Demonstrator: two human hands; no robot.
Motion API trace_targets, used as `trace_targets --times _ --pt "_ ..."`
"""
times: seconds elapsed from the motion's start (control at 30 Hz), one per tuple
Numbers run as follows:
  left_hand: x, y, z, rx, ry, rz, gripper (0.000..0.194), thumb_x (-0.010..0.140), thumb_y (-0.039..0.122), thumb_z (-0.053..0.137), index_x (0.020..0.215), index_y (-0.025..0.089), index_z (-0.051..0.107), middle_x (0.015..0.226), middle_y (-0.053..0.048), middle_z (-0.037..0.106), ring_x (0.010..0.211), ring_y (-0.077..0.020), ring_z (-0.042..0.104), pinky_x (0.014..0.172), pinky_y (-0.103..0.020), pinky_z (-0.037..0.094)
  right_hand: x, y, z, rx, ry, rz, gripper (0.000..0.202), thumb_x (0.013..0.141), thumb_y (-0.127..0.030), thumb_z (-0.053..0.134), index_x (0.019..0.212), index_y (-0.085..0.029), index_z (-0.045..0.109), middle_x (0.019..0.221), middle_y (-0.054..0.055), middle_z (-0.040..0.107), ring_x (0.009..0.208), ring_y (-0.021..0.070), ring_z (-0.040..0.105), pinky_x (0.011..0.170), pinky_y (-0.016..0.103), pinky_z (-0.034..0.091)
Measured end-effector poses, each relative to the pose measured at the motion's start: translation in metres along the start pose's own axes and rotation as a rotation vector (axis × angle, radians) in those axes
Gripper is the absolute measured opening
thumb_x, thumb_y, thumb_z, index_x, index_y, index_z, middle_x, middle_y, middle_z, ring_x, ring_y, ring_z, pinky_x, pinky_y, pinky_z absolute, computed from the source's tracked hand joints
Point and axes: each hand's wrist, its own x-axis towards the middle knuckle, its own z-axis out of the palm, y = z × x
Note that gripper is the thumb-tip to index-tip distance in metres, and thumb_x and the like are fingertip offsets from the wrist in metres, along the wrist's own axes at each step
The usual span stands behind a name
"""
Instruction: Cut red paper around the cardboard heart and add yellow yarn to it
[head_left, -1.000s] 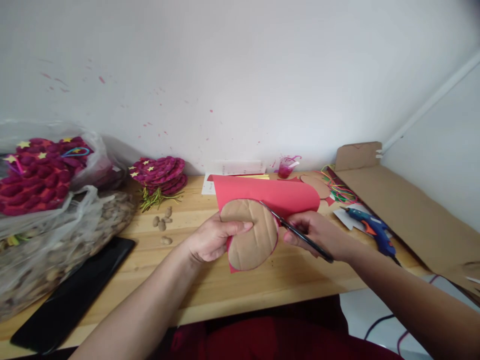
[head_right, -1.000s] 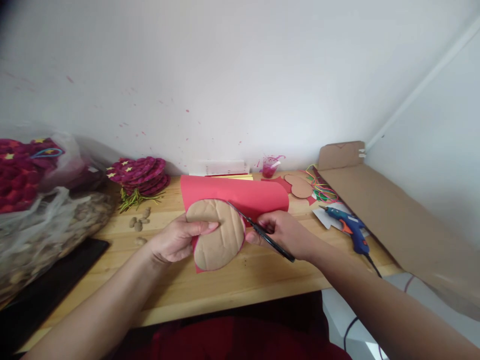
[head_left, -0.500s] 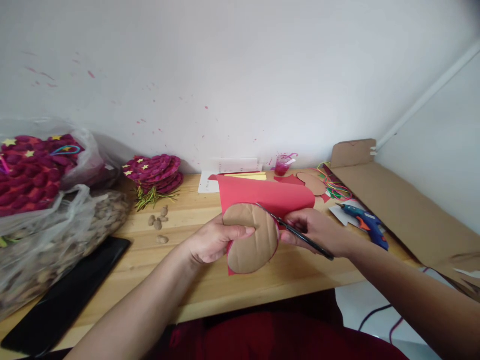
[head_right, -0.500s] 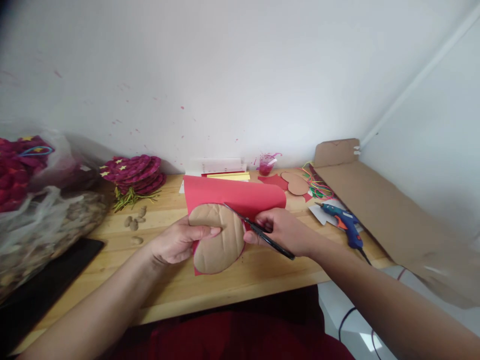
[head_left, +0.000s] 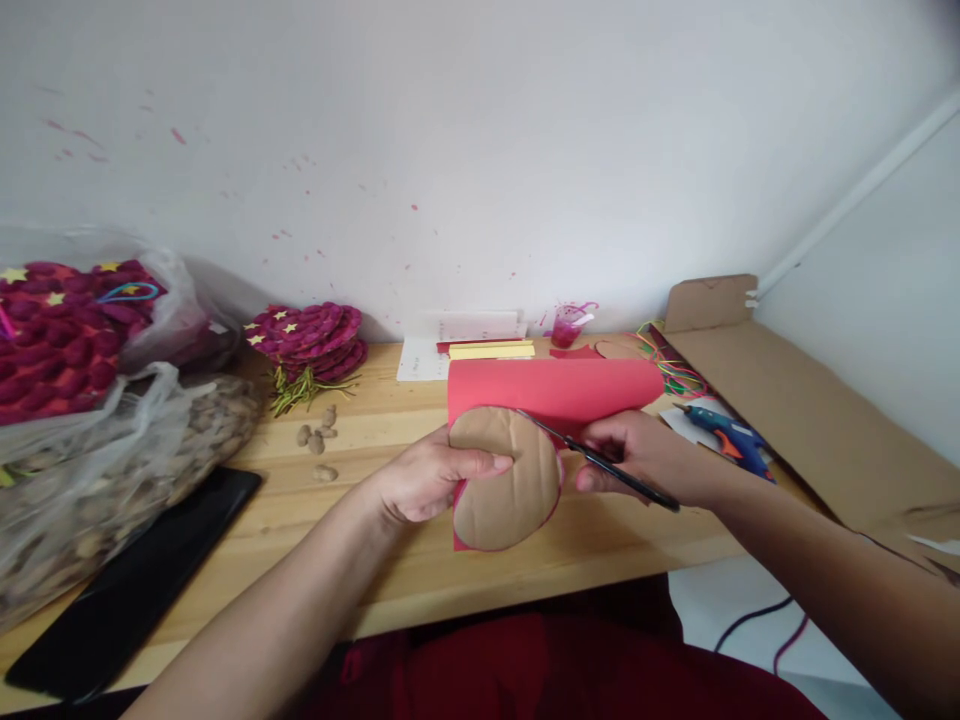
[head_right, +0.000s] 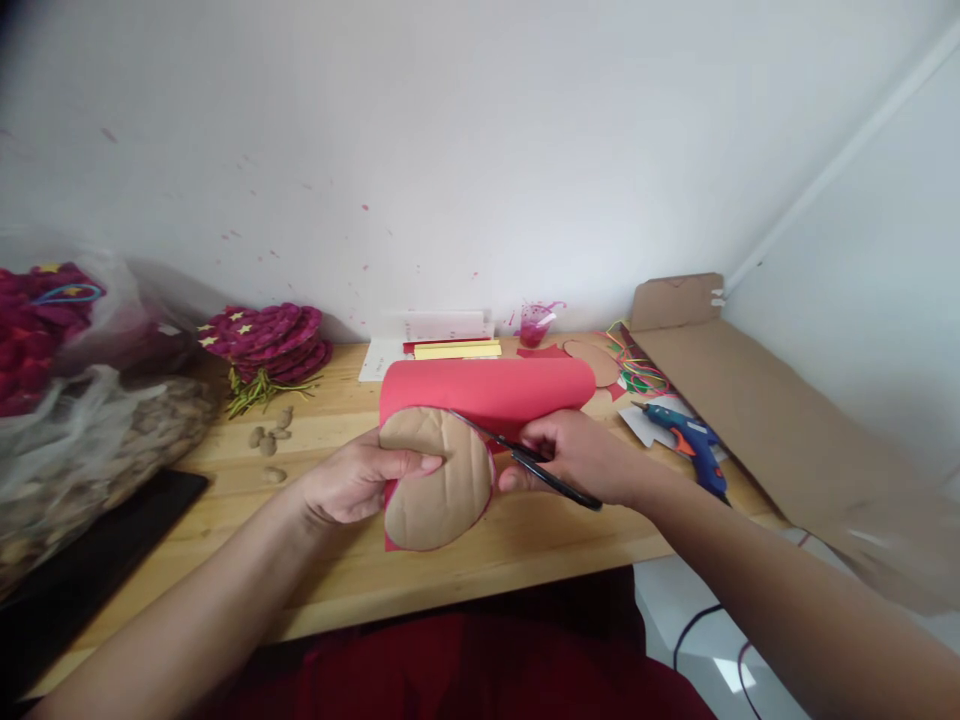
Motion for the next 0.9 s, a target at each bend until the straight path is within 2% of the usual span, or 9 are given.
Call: trace_targets --times 0.13,0.27,0.43,0.73,0.9 --pt "0.0013 -0.0003 -0.0005 -0.018 -0.071 -0.018 0.044 0.077 0.021 0.08 0.119 0.01 0.074 0.126 -0.02 0.072 0.118 -0.0353 0.067 0.104 -0.046 0.049 -0.0015 -0.0002 -0.0011 -0.028 -0.016 0.015 0.052 0.075 -0.064 0.076 0.066 -0.018 0.051 0.061 -0.005 0.037 0.058 0.0101 0.032 0.05 0.024 0.021" --pt "0.0029 -0.0041 -0.0021 -0.024 -0.032 -0.036 0.042 0.075 0.015 0.08 0.116 0.011 0.075 0.121 -0.017 0.074 0.111 -0.0311 0.07 0.1 -0.041 0.052 0.0009 -0.003 0.0015 -0.02 -0.045 -0.014 0.049 0.078 -0.062 0.074 0.069 -0.018 0.055 0.063 -0.005 0.038 0.059 0.0104 0.033 0.052 0.025 0.024" --pt "0.0033 -0.0049 -0.0007 -0.029 -0.039 -0.032 0.042 0.075 0.014 0.08 0.116 0.011 0.076 0.119 -0.016 0.076 0.109 -0.0296 0.071 0.097 -0.038 0.053 0.0026 -0.0014 0.0014 0.013 -0.071 -0.006 0.052 0.077 -0.065 0.074 0.066 -0.019 0.051 0.061 -0.005 0.036 0.057 0.0103 0.032 0.051 0.025 0.02" --pt "0.0032 -0.0045 -0.0029 0.007 -0.099 -0.057 0.047 0.075 0.02 0.081 0.12 0.009 0.074 0.123 -0.019 0.073 0.113 -0.0329 0.069 0.101 -0.042 0.051 -0.0017 0.0007 -0.0031 -0.026 -0.066 0.033 0.056 0.072 -0.065 0.078 0.064 -0.019 0.048 0.06 -0.006 0.035 0.056 0.0094 0.031 0.05 0.024 0.02" --pt "0.0027 -0.0059 -0.0039 -0.002 -0.089 -0.065 0.047 0.075 0.019 0.081 0.12 0.01 0.074 0.123 -0.018 0.074 0.113 -0.0321 0.07 0.1 -0.041 0.052 -0.0029 -0.0043 -0.0001 -0.019 -0.057 -0.002 0.054 0.076 -0.063 0.075 0.065 -0.019 0.047 0.06 -0.006 0.036 0.056 0.0095 0.032 0.05 0.024 0.021"
